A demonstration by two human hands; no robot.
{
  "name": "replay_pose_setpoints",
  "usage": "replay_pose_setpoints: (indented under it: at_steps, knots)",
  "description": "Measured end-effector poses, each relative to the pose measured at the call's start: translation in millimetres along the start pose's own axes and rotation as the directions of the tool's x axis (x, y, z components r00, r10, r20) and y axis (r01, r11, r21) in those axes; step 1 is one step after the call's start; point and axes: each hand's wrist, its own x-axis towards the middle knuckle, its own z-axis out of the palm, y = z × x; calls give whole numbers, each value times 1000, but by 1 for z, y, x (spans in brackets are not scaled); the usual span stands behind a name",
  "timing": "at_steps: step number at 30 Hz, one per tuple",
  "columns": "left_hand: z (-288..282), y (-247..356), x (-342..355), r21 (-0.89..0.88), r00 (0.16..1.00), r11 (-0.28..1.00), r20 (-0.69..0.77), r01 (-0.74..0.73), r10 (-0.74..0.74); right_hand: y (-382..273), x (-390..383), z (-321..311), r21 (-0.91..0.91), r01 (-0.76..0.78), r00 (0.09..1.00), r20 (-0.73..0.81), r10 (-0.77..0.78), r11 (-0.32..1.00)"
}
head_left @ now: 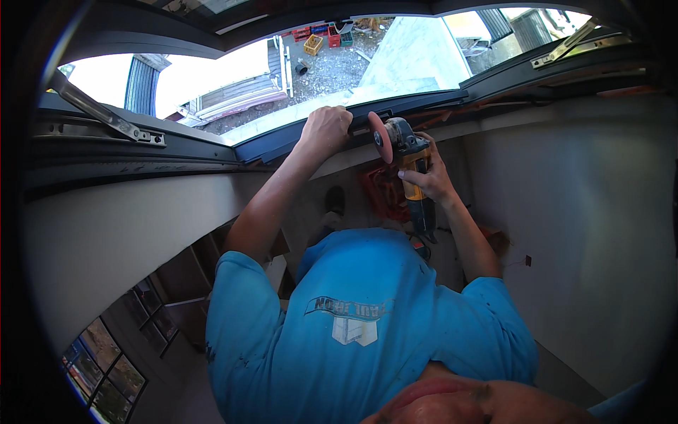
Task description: The person grinds a window frame with an angle grinder, peels protective tape off the frame, cuts a metal strip using pliers, and fits components into the window frame by hand.
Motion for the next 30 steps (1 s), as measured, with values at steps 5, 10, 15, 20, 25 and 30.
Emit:
replay_pose_setpoints:
  at_steps: [5,10,15,20,25,30]
  knots:
    - [-2,3,0,1,1000,1000,-1,9,-9,-1,0,-2,-33,25,1000,-4,-25,999]
    - [-1,2,-1,-20,1000,1000,-8,11,-11,0,-2,-2,-8,-23,999,-35,22,1000]
    - [0,2,0,-29,1000,1000,-15,8,-8,4,-1,-2,-43,-21,999,-26,19,999]
    - [-1,4,1,-6,1000,1000,-1,13,-13,4,0,-1,-4,-8,1000,-17,8,1000]
    - [-1,3,0,-3,1000,1000,12,1,-1,1,-1,-2,-38,-10,1000,-22,10,999]
    - [-1,4,1,2,1000,1000,13,2,-2,0,-1,-3,-12,-27,999,-29,26,1000]
